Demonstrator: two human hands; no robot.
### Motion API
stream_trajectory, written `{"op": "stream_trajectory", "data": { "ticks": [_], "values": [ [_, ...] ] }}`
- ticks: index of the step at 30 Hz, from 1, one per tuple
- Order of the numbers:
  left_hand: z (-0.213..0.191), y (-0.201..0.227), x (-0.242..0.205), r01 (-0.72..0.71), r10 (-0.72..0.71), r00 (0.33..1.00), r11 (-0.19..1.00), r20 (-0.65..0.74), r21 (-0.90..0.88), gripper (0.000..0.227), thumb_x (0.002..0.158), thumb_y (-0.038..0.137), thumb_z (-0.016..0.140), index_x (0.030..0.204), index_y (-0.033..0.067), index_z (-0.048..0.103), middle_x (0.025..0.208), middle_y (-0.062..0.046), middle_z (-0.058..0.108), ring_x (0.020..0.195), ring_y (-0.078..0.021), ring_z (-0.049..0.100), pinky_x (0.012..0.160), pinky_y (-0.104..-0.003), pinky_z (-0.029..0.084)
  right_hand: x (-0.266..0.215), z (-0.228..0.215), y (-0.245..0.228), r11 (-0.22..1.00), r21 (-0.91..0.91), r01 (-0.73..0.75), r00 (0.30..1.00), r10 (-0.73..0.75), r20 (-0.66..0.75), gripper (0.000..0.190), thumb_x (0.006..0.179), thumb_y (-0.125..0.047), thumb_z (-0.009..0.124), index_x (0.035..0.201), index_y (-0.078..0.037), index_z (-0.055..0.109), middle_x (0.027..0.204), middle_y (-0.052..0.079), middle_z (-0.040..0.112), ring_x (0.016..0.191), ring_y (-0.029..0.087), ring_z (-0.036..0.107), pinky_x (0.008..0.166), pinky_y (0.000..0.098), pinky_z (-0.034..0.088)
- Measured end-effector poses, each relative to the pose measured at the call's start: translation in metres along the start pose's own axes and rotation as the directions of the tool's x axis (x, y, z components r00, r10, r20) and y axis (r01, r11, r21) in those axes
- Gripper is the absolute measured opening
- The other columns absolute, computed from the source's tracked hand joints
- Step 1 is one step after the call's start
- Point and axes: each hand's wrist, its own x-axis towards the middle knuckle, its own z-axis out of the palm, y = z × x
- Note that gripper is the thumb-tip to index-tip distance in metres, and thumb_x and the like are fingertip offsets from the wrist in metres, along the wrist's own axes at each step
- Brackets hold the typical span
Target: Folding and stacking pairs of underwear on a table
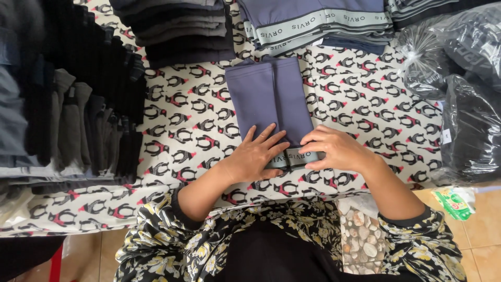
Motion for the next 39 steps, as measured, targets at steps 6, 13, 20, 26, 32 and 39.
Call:
{"op": "stream_trajectory", "data": {
  "ticks": [6, 13, 20, 26, 32, 39],
  "values": [
    [0.004, 0.007, -0.001, -0.022, 0.027, 0.995, 0.999, -0.091, 0.049, 0.072, 0.093, 0.058, 0.056, 0.149, 0.0144, 0.047, 0.159, -0.018, 0.037, 0.152, -0.046, 0.02, 0.115, -0.072, 0.018, 0.001, -0.007, -0.022, 0.994, -0.105, 0.014, 1.0, -0.016, -0.015, 0.042, 0.075, -0.045, 0.082, 0.107, -0.02, 0.074, 0.12, 0.002, 0.065, 0.106, 0.024, 0.06, 0.088, 0.0395, 0.053],
    [0.033, 0.01, 0.008, -0.062, 0.091, 0.948, 0.993, -0.304, 0.103, 0.057, 0.088, 0.049, 0.069, 0.133, 0.0152, 0.061, 0.143, -0.013, 0.055, 0.146, -0.0412, 0.037, 0.116, -0.069, 0.017, -0.007, 0.018, -0.015, 0.985, -0.157, 0.073, 0.988, -0.093, -0.12, 0.032, 0.084, -0.039, 0.078, 0.108, -0.019, 0.072, 0.116, 0.002, 0.062, 0.104, 0.023, 0.059, 0.088, 0.0357, 0.053],
    [0.055, 0.014, 0.013, -0.067, 0.115, 0.882, 0.99, -0.458, 0.12, 0.042, 0.082, 0.035, 0.077, 0.119, 0.0158, 0.069, 0.125, -0.01, 0.065, 0.136, -0.0382, 0.051, 0.11, -0.062, 0.035, -0.014, 0.009, -0.016, 0.987, -0.147, 0.061, 0.993, -0.075, -0.094, 0.029, 0.085, -0.036, 0.077, 0.109, -0.02, 0.072, 0.117, 0.003, 0.063, 0.105, 0.024, 0.058, 0.09, 0.0378, 0.054],
    [0.063, 0.01, 0.013, -0.117, 0.158, 0.884, 0.986, -0.44, 0.119, 0.047, 0.084, 0.035, 0.076, 0.125, 0.015, 0.067, 0.129, -0.014, 0.063, 0.139, -0.04, 0.048, 0.109, -0.06, 0.039, -0.013, 0.003, -0.014, 0.999, -0.045, 0.013, 0.999, -0.014, -0.034, 0.028, 0.086, -0.041, 0.076, 0.105, -0.02, 0.075, 0.114, 0.003, 0.066, 0.109, 0.025, 0.058, 0.091, 0.041, 0.053],
    [0.058, 0.018, 0.01, -0.035, 0.113, 0.912, 0.979, -0.393, 0.201, 0.062, 0.09, 0.044, 0.068, 0.145, 0.0172, 0.053, 0.154, -0.02, 0.045, 0.151, -0.0397, 0.031, 0.114, -0.066, 0.026, -0.008, 0.005, -0.012, 0.996, -0.091, -0.025, 0.994, 0.015, -0.11, 0.029, 0.095, -0.043, 0.067, 0.108, -0.018, 0.074, 0.111, 0.002, 0.064, 0.112, 0.024, 0.058, 0.091, 0.04, 0.052],
    [0.05, 0.019, 0.012, 0.036, -0.007, 0.989, 0.98, -0.149, 0.195, 0.063, 0.098, 0.048, 0.055, 0.155, 0.0254, 0.039, 0.163, -0.017, 0.031, 0.156, -0.0357, 0.018, 0.116, -0.07, 0.021, 0.001, -0.004, -0.012, 0.996, -0.084, -0.032, 0.999, 0.031, -0.019, 0.027, 0.091, -0.037, 0.072, 0.101, -0.013, 0.074, 0.1, 0.002, 0.067, 0.1, 0.024, 0.061, 0.088, 0.0426, 0.053]
  ]
}}
